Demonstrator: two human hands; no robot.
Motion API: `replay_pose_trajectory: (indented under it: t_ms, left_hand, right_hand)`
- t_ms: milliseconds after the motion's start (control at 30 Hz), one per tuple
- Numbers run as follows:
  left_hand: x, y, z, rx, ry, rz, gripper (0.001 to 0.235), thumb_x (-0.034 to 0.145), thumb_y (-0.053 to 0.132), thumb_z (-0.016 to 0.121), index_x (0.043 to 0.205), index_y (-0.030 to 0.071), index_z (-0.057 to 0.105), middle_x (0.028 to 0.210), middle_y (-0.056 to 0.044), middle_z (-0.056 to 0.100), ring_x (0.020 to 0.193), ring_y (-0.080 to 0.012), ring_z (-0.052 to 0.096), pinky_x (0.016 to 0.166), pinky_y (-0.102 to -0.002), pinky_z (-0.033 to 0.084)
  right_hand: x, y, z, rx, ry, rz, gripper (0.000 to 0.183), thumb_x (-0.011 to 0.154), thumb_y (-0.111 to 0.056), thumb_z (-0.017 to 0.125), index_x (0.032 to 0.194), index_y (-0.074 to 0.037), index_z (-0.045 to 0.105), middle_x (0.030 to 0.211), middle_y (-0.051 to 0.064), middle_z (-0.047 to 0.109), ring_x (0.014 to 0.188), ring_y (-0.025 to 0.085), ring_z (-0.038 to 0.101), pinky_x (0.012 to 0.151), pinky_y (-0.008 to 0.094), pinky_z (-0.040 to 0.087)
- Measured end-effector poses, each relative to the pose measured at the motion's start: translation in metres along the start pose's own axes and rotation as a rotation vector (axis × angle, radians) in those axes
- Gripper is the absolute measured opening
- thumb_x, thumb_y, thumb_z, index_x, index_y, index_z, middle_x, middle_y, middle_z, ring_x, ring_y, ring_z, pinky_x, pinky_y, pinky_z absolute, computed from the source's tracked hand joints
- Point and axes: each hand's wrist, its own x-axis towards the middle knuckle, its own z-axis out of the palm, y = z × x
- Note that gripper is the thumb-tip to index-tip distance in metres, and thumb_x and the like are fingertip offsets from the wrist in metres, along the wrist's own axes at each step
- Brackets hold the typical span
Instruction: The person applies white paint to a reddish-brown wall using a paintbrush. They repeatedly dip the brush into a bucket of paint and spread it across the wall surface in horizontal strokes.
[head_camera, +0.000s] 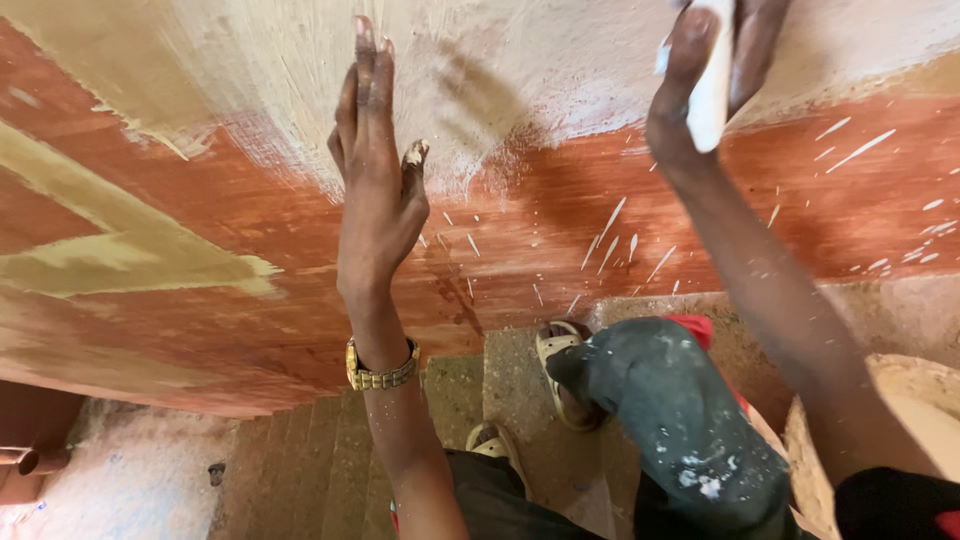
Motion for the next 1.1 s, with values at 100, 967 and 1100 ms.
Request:
replay_pose_trajectory:
  t_ms: [100,967,1100]
  left_hand:
    - [-0.002,-0.004,-0.001,-0.021,-0.001,0.008,0.09,0.099,-0.015,0.049,0.169,0.023,0.007,0.177,0.001,0.007,0.166,-0.0214,0.011,0.139,-0.054,0.008]
    - [-0.02,-0.035,-0.036,0.058,-0.053,-0.101,0.106,0.082,-0.029,0.039,0.17,0.023,0.013,0.178,0.003,0.008,0.165,-0.0303,0.018,0.138,-0.05,0.023]
    - [-0.021,-0.035,-0.033,0.035,-0.023,-0.057,0.106,0.083,-0.028,0.039,0.169,0.027,0.011,0.177,0.006,0.007,0.165,-0.0258,0.016,0.14,-0.048,0.025]
  right_hand:
    - [-0.026,-0.021,0.035,0.095,-0.066,0.005,0.019,0.099,-0.023,0.069,0.112,-0.009,0.073,0.095,0.007,0.073,0.084,0.021,0.071,0.062,0.032,0.061]
    - [-0.078,-0.081,0.097,0.234,-0.547,-0.15,0.022,0.098,-0.016,0.071,0.12,-0.011,0.066,0.103,0.007,0.071,0.092,0.021,0.067,0.073,0.031,0.059]
    - [-0.081,-0.076,0.09,0.228,-0.548,-0.227,0.024,0.099,-0.018,0.074,0.121,-0.011,0.067,0.103,0.006,0.073,0.089,0.019,0.065,0.074,0.032,0.06]
